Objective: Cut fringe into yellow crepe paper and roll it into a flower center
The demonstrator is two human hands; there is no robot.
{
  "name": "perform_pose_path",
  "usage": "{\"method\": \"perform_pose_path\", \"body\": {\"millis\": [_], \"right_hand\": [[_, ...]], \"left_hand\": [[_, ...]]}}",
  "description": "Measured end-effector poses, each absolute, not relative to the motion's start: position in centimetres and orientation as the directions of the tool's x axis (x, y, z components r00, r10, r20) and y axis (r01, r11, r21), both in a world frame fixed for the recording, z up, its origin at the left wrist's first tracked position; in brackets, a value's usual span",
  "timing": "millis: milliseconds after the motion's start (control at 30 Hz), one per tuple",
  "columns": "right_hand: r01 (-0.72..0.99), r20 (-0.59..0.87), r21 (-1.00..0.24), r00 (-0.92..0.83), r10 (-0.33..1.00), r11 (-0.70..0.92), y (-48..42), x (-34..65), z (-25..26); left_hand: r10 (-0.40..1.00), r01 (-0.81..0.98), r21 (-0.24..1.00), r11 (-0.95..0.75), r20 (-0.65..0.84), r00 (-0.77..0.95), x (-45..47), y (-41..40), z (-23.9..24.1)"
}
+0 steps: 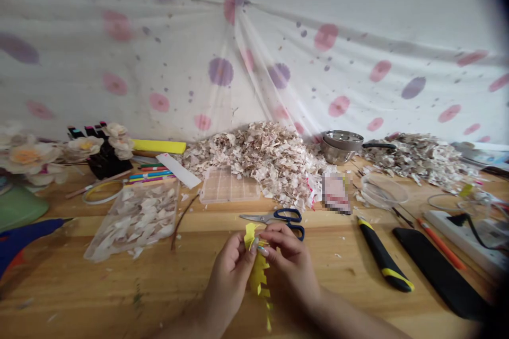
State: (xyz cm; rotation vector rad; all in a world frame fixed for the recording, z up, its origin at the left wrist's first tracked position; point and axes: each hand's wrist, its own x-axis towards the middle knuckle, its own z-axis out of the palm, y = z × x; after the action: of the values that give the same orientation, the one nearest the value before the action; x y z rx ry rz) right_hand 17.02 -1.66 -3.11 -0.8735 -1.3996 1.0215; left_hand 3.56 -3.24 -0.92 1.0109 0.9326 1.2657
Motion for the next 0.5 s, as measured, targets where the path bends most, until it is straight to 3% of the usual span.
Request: {"method": "perform_pose_path", "body": {"millis": [100,233,500], "right_hand": [[-0.019,0.408,-0.912,0.051,0.912,0.409,-1.89,17.08,-3.00],[0.055,0.415,-0.908,-0.027,0.909,0.416,-1.95,17.14,-2.62],[0.041,0.388,-0.919,-0.070,0.919,0.392,-1.88,16.84,-2.38]], "left_hand": [[1.000,-0.261,0.965,0.021,-0.018,0.014,3.66,-3.26,-1.06],[0.996,-0.161,0.987,-0.026,0.012,-0.087,3.30,-3.13,-1.34],[1.000,-0.177,0.984,-0.001,0.006,0.026,3.45,-3.39,-1.47]]}}
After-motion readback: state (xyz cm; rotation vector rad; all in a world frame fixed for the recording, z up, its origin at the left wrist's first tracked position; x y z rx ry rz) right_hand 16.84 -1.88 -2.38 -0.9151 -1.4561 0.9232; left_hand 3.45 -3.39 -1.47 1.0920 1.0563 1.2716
